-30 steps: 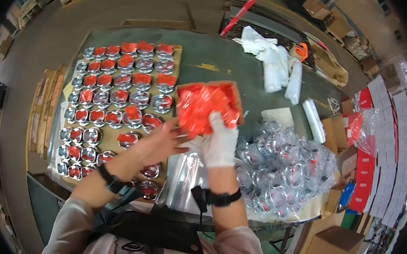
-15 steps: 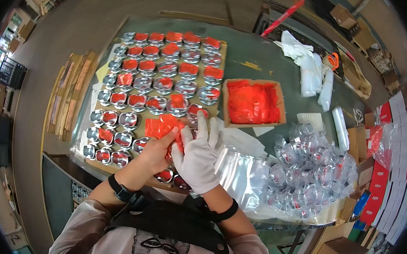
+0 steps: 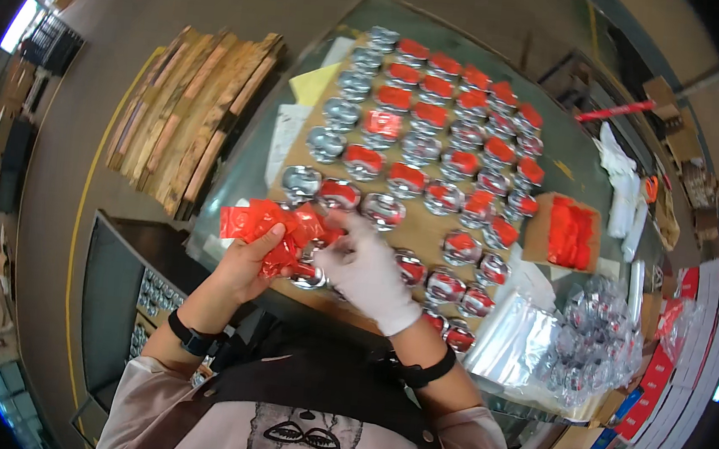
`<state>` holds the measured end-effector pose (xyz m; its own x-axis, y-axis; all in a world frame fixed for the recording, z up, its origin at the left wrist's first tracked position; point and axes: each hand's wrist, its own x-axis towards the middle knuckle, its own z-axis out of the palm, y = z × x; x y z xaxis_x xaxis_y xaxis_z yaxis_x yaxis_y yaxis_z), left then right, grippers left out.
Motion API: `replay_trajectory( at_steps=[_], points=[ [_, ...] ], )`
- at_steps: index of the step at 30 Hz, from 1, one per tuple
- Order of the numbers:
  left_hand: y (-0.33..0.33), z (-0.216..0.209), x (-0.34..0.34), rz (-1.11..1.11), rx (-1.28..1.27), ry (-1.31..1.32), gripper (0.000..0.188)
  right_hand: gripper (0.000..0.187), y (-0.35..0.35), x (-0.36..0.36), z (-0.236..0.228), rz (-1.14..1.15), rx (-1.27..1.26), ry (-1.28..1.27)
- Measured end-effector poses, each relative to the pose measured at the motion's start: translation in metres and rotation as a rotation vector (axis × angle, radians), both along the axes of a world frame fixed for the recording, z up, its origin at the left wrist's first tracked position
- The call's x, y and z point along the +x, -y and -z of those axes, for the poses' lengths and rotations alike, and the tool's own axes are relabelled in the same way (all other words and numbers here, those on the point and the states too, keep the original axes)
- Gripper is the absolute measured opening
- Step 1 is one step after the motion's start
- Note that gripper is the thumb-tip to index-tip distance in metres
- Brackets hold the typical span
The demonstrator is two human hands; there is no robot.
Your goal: The person places red protective covers onto a grid of silver metal parts arranged on a table. After covering the parts, the person picks them up one by one and places them into clear plastic bags. The person then seals the bags and stacks them on the table.
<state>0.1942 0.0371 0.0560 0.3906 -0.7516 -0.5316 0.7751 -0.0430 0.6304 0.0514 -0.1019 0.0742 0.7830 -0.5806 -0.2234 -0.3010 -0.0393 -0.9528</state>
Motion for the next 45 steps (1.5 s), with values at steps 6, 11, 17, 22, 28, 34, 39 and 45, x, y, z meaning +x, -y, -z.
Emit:
replay_trajectory(
  at_steps=[6,11,17,22,28,34,39,45],
  points=[
    [-0.08,0.0,0.055,-0.144,0.145,0.097,0.026,0.015,-0.048,0.086,0.02,0.122,0.171,0.079],
    [-0.143,0.012,0.083,0.124,0.375,0.229,0.03,0.012,-0.054,0.092,0.021,-0.625,-0.991,-0.323],
    [-0.123,0.011,0.079,0.326,0.324,0.178,0.027,0.011,-0.07,0.103,0.044,-0.628,-1.022,-0.415],
    [-0.096,0.01,0.076,0.549,0.157,0.131,0.022,0.031,-0.056,0.113,-0.026,-0.508,-0.364,-0.25],
    [-0.082,0.011,0.074,0.463,0.056,0.164,0.038,0.009,-0.062,0.088,0.015,-0.256,-0.114,-0.216],
    [-0.083,0.023,0.075,0.447,0.097,0.225,0.032,0.009,-0.046,0.083,0.019,-0.084,-0.251,-0.063],
    [-0.088,0.031,0.077,0.454,0.088,0.192,0.026,0.007,-0.034,0.094,0.038,0.132,-0.181,-0.234],
    [-0.082,0.024,0.077,0.473,0.161,0.153,0.026,0.023,-0.037,0.102,0.07,-0.29,-0.838,-0.5]
  ],
)
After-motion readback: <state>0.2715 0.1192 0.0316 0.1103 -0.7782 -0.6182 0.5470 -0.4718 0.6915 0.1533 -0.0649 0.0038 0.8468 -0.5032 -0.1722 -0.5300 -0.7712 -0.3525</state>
